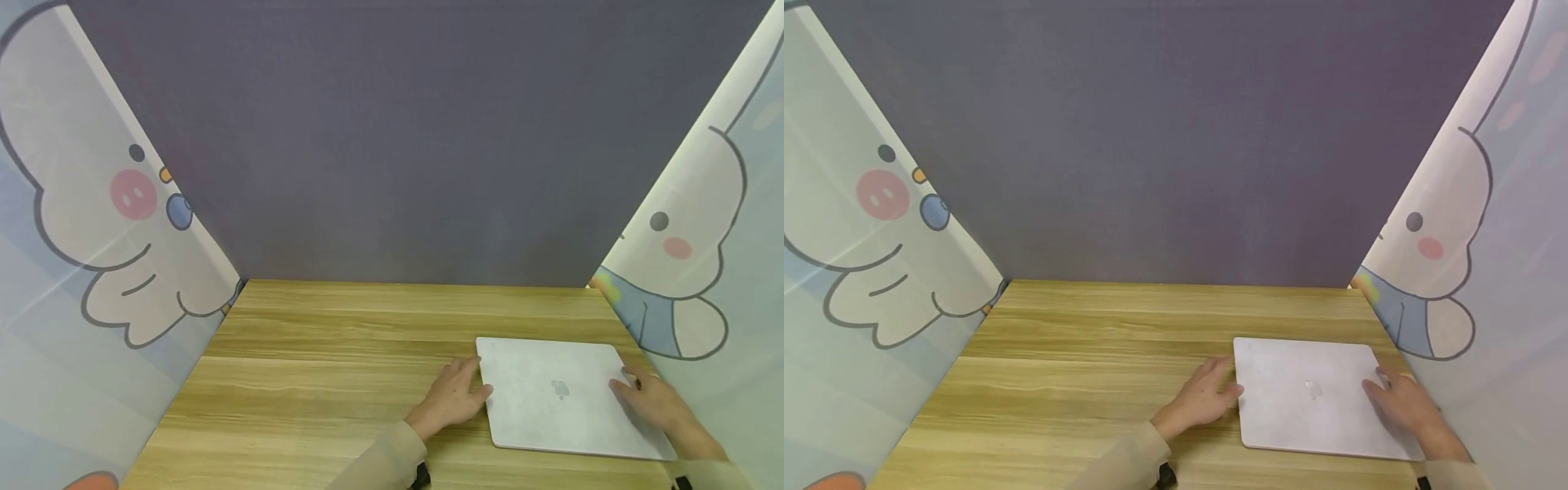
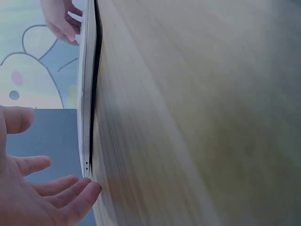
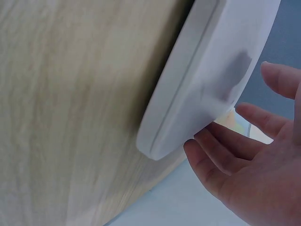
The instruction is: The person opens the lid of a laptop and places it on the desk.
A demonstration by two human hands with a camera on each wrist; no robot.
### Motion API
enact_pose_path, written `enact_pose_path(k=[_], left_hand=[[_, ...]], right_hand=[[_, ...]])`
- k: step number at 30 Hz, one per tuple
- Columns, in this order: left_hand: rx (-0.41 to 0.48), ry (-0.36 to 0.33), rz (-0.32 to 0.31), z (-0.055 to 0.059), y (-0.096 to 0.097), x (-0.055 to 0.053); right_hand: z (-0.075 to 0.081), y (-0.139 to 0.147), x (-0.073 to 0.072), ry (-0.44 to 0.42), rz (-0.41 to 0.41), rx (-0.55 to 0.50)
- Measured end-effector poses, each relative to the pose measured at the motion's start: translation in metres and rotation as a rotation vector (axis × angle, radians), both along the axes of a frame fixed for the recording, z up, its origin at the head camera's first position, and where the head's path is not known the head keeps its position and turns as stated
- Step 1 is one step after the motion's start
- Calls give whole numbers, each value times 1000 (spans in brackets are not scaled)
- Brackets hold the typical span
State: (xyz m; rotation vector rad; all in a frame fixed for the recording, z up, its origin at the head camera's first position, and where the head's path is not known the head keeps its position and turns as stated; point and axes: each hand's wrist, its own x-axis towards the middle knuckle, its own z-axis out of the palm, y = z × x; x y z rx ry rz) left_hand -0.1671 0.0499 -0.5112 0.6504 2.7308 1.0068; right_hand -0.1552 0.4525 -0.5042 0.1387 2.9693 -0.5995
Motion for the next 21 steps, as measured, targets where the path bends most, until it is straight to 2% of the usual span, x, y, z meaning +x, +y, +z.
enact_pose_path(k=[4, 10, 21], left_hand=[[-28, -11, 7, -1, 5, 0], [-52, 9, -6, -2, 11, 0], [-90, 2, -18, -3, 21, 0]], right_hand=[[-2, -1, 0, -7, -6, -4], [-4, -3, 0, -3, -22, 4], [-6, -5, 2, 96, 34, -7]])
